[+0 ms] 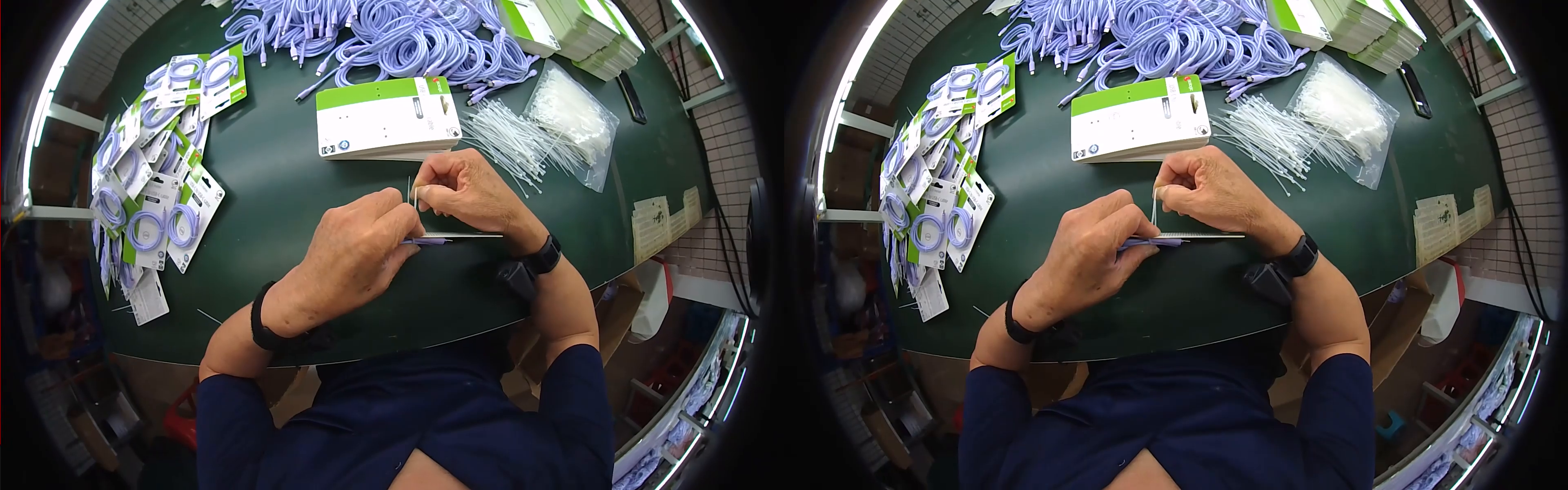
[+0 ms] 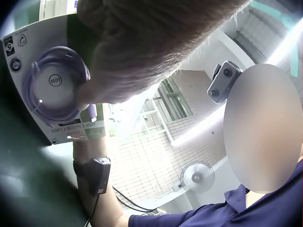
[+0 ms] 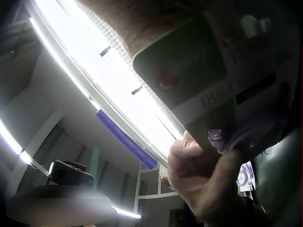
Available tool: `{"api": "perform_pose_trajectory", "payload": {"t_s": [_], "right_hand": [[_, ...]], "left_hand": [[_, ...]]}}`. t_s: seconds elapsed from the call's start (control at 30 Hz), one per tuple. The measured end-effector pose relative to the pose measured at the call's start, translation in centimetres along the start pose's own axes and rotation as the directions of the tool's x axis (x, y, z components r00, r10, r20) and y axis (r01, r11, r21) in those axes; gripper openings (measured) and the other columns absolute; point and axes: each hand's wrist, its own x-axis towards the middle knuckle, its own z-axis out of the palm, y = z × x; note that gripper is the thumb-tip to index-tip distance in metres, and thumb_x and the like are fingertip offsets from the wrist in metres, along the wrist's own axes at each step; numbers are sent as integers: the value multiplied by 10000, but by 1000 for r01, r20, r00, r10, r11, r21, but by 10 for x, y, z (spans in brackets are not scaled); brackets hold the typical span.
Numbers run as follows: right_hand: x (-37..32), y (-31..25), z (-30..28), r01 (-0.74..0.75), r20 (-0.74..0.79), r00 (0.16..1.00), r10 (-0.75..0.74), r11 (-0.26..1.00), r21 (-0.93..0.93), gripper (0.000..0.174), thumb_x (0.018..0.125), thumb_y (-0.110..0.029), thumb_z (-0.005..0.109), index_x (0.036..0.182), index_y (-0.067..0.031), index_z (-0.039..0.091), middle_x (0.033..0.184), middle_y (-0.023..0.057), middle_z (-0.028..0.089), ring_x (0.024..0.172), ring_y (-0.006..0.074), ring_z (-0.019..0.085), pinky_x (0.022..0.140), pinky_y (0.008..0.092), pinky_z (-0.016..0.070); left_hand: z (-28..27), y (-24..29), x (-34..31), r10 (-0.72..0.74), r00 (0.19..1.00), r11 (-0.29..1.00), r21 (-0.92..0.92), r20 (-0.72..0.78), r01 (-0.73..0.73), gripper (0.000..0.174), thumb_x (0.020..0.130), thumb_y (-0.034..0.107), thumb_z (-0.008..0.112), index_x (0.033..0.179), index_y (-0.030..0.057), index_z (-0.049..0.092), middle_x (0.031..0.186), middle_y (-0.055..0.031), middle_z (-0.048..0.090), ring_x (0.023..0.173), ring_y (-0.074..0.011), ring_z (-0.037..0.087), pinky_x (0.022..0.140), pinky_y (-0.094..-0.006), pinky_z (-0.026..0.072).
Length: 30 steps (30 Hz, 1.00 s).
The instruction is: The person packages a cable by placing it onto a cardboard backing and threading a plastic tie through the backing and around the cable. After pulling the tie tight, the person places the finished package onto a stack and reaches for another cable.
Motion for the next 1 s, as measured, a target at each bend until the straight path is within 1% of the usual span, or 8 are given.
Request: {"api": "perform_pose_trajectory", "payload": {"t_s": [0.1, 0.2, 0.33, 0.6, 0.77, 0.87, 0.9, 1.0], "right_hand": [[1, 0, -1, -15, 37, 999, 16, 1000, -27, 111, 907, -71, 666, 892, 24, 722, 743, 26, 701, 668, 60, 627, 615, 235, 499], [3, 3, -3, -4, -76, 997, 6, 1000, 20, 103, 895, -58, 660, 897, 24, 722, 747, 26, 704, 663, 55, 625, 607, 232, 496], [4, 4, -6, 6, -81, 997, -6, 1000, -2, 89, 914, -49, 646, 906, 4, 717, 796, 25, 720, 678, 53, 631, 608, 207, 506], [6, 10, -8, 55, -45, 997, -60, 993, -102, 99, 906, -36, 644, 922, 10, 730, 804, 28, 726, 683, 53, 631, 610, 215, 512], [5, 4, -10, 69, -64, 995, -74, 995, -68, 95, 933, -62, 671, 929, 8, 734, 793, 32, 722, 675, 65, 635, 609, 220, 517], [1, -6, -15, 27, -125, 992, -11, 991, 134, 139, 975, -103, 663, 1027, 9, 727, 860, 45, 733, 702, 75, 647, 633, 223, 524], [0, -6, -18, 46, -121, 992, -30, 991, 127, 139, 975, -103, 663, 1027, 9, 727, 860, 45, 733, 702, 75, 647, 633, 223, 524], [1, 4, -31, 362, -441, 886, -142, 805, 469, 226, 1035, -169, 656, 1159, 15, 700, 969, 68, 745, 778, 102, 674, 699, 232, 544]], "left_hand": [[-1, -3, 0, 0, 1000, 1000, 6, 14, 0, 232, 784, 15, 840, 973, 32, 707, 824, -101, 593, 732, -303, 632, 619, -416, 484], [0, -10, 3, 38, 998, 999, 25, -49, -37, 247, 790, 35, 843, 996, 40, 708, 828, -95, 599, 748, -301, 643, 622, -408, 495], [4, -13, 2, 109, 989, 990, 100, -97, -99, 261, 789, 58, 849, 1008, 45, 707, 838, -90, 602, 748, -299, 647, 624, -406, 508], [6, -6, -1, 86, 995, 977, 201, -48, -75, 287, 788, 82, 854, 1036, 49, 714, 853, -84, 599, 736, -304, 644, 628, -413, 519], [0, -5, 2, 85, 994, 980, 185, -69, -71, 275, 785, 63, 850, 1023, 48, 713, 855, -95, 600, 749, -312, 646, 628, -404, 517], [-13, -3, 2, -1, 996, 996, 84, -86, 8, 238, 828, 15, 825, 1026, 30, 694, 908, -68, 664, 773, -229, 679, 680, -350, 545], [-17, -2, 1, 8, 995, 995, 101, -96, 2, 238, 828, 15, 825, 1026, 30, 694, 908, -68, 664, 773, -229, 679, 680, -350, 545], [-26, -4, 0, -253, 945, 880, -455, -207, 136, 186, 907, -9, 771, 1064, 11, 675, 998, -47, 719, 864, -126, 691, 781, -286, 565]]}}
